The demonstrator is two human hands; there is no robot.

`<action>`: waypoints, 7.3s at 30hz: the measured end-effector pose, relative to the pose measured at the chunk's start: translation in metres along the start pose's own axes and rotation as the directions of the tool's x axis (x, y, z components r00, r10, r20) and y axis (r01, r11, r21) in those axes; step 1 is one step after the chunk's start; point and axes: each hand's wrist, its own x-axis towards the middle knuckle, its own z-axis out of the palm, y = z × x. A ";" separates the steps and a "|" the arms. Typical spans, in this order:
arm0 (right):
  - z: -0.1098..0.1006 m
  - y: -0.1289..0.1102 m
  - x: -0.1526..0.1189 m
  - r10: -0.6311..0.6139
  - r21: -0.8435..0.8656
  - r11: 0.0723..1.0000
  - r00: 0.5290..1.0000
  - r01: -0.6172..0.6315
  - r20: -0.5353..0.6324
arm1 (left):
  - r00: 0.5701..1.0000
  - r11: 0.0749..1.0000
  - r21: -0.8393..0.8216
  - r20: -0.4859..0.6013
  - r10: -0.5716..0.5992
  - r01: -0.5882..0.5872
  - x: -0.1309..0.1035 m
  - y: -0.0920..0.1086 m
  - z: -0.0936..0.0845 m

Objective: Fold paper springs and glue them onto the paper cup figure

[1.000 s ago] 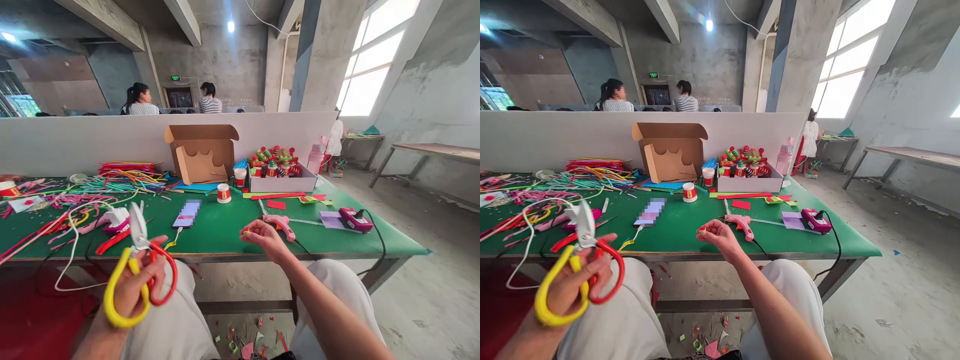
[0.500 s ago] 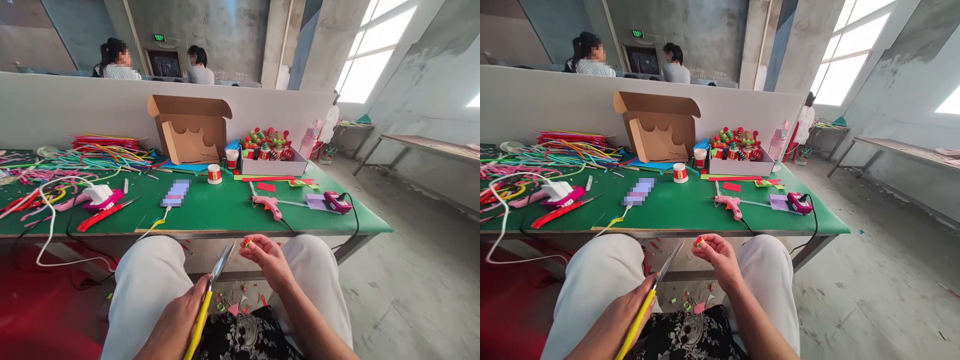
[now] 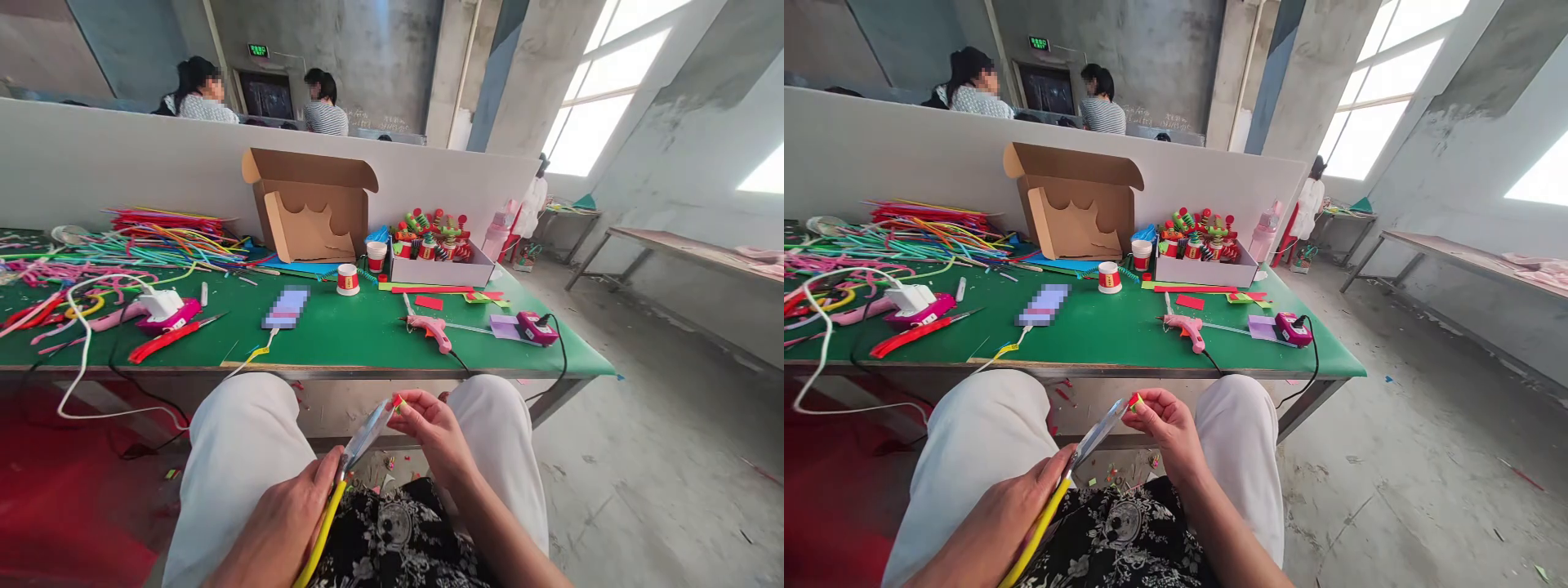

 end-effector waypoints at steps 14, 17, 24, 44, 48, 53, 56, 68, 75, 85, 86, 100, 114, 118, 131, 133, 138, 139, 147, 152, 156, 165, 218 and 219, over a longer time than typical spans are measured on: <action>0.001 0.003 -0.005 -0.069 -0.136 0.988 0.998 0.069 0.009 | 0.999 1.000 0.014 0.032 0.002 -0.002 -0.003 0.009 -0.005; 0.000 0.004 -0.005 -0.075 -0.147 0.986 0.997 0.077 0.020 | 1.000 1.000 0.006 0.022 0.007 -0.007 -0.003 0.010 -0.007; -0.001 0.004 -0.005 -0.090 -0.199 0.976 0.996 0.092 0.021 | 0.998 0.999 -0.022 0.055 0.026 -0.025 -0.004 0.010 -0.007; 0.004 0.000 -0.010 -0.033 -0.130 0.991 0.999 0.034 0.008 | 0.998 0.999 0.044 0.062 -0.003 0.000 -0.001 0.010 -0.005; 0.005 -0.002 -0.011 -0.025 -0.117 0.993 1.000 0.026 0.006 | 0.999 1.000 0.022 0.038 0.010 -0.011 0.001 0.006 -0.001; 0.006 -0.002 -0.011 -0.019 -0.119 0.993 1.000 0.020 0.002 | 0.998 0.998 -0.019 0.000 0.061 -0.061 0.000 0.001 0.002; 0.007 -0.002 -0.011 -0.014 -0.118 0.993 1.000 0.013 -0.007 | 0.995 0.995 -0.044 -0.048 0.092 -0.095 -0.001 -0.003 0.007; 0.004 -0.005 -0.006 -0.015 0.045 0.999 0.998 0.018 -0.058 | 0.905 0.953 -0.253 -0.424 0.044 -0.165 0.014 -0.028 0.027; 0.007 -0.002 -0.004 0.096 0.189 0.977 0.995 -0.100 0.030 | 0.925 0.949 -0.267 -0.376 0.059 -0.169 0.016 -0.021 0.031; 0.006 -0.001 -0.001 0.170 0.280 0.945 0.985 -0.171 0.030 | 0.970 0.966 -0.242 -0.241 0.032 -0.092 0.008 -0.008 0.018; 0.006 -0.001 -0.001 0.170 0.277 0.945 0.985 -0.172 0.034 | 0.974 0.968 -0.236 -0.226 0.027 -0.082 0.007 -0.007 0.018; 0.008 0.001 -0.004 0.109 0.249 0.962 0.994 -0.110 0.019 | 0.991 0.988 0.152 -0.131 0.042 -0.022 0.001 -0.004 0.009; 0.014 -0.001 -0.010 0.070 0.206 0.976 0.997 -0.063 -0.027 | 0.991 0.970 0.241 -0.132 -0.003 0.035 0.006 0.003 0.014; 0.015 -0.002 -0.012 0.068 0.198 0.978 0.997 -0.062 -0.026 | 0.997 0.974 0.223 -0.082 -0.011 0.029 0.005 0.009 0.006; 0.017 -0.004 -0.015 0.084 0.163 0.984 0.996 -0.077 -0.035 | 0.996 0.986 0.166 -0.084 0.031 -0.017 0.005 0.003 0.006; 0.017 -0.004 -0.015 0.101 0.172 0.981 0.994 -0.094 -0.035 | 0.995 0.980 0.198 -0.098 0.031 -0.011 0.006 0.002 0.007; 0.019 -0.005 -0.015 0.126 0.209 0.971 0.991 -0.115 -0.039 | 0.997 0.972 0.235 -0.074 0.005 0.012 0.006 0.004 0.005; 0.019 -0.005 -0.015 0.127 0.214 0.970 0.991 -0.116 -0.038 | 0.998 0.974 0.225 -0.068 0.006 0.009 0.006 0.005 0.005; 0.018 -0.003 -0.014 0.127 0.218 0.969 0.991 -0.118 -0.029 | 0.989 0.986 0.154 -0.121 0.080 -0.061 0.008 -0.007 0.014; 0.016 -0.004 -0.013 0.145 0.200 0.971 0.988 -0.133 -0.045 | 0.988 0.985 0.159 -0.132 0.083 -0.062 0.009 -0.011 0.018; 0.015 -0.005 -0.013 0.149 0.199 0.970 0.988 -0.137 -0.047 | 0.993 0.989 0.144 -0.112 0.044 -0.028 0.009 -0.005 0.016; 0.013 -0.001 -0.012 0.176 0.202 0.965 0.984 -0.166 -0.032 | 0.999 0.990 0.138 -0.050 -0.007 0.014 0.008 0.000 0.013; 0.014 -0.024 0.138 0.182 0.458 0.853 0.965 -0.251 0.190 | 0.713 0.765 0.370 -0.683 -0.160 0.527 0.144 -0.131 -0.163; 0.014 -0.022 0.137 0.181 0.468 0.848 0.966 -0.249 0.185 | 0.732 0.852 0.351 -0.679 -0.054 0.389 0.146 -0.113 -0.160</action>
